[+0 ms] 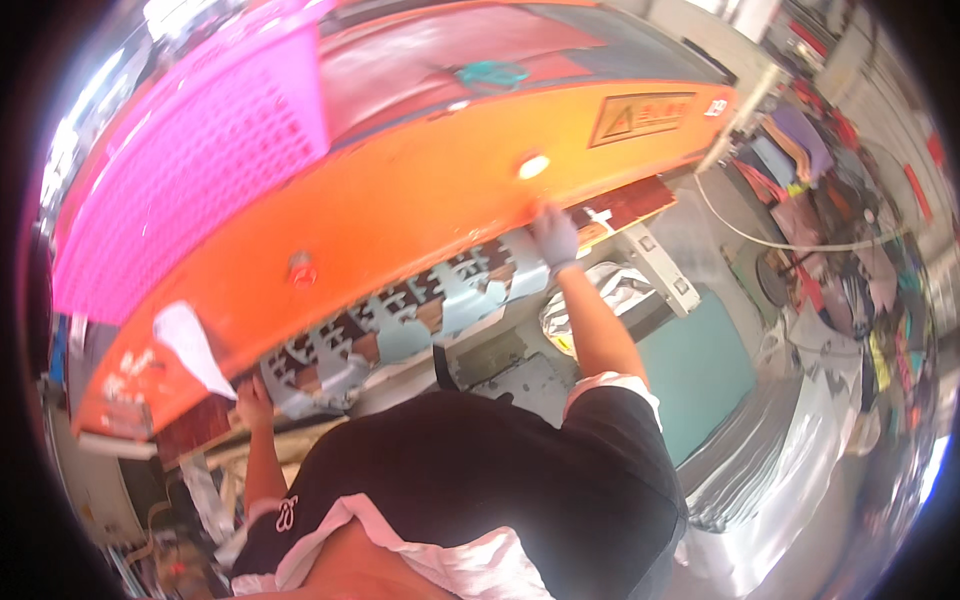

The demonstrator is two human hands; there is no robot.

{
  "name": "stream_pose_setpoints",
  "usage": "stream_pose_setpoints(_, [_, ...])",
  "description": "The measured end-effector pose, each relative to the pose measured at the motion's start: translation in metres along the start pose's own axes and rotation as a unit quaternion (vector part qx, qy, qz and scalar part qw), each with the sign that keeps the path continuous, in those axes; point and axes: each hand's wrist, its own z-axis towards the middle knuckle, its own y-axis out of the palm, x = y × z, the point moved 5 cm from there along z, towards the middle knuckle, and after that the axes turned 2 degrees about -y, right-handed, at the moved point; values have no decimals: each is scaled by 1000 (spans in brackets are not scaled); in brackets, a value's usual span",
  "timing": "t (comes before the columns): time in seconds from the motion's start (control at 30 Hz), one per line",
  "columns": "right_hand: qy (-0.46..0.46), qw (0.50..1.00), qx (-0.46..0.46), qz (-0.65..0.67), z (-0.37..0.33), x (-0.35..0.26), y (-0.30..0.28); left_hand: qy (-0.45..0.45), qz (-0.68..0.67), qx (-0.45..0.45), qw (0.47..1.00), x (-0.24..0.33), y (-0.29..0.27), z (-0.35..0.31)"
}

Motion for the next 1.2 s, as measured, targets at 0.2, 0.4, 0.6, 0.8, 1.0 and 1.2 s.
stream_pose_setpoints(0.2, [100, 975, -190, -49, -25, 7, 57, 1, 18, -16, 1000, -14, 18, 16])
stream_pose_setpoints(0.4, [98, 979, -173, -39, -23, 5, 47, -16, 22, -9, 1000, -19, 26, 24])
stream_pose_setpoints(0.6, [91, 975, -198, -46, -23, 10, 45, 148, 154, -115, 970, -23, 36, 31])
stream_pose_setpoints(0.8, [120, 944, -298, -71, -36, 17, 28, -6, 61, -36, 997, -3, -17, 9])
stream_pose_setpoints(1.0, [256, 939, -229, -20, -114, 19, -59, -37, 22, -6, 999, 48, -110, -79])
stream_pose_setpoints(1.2, [316, 939, -128, -47, -203, -10, -162, -18, -18, 17, 1000, 63, -190, -176])
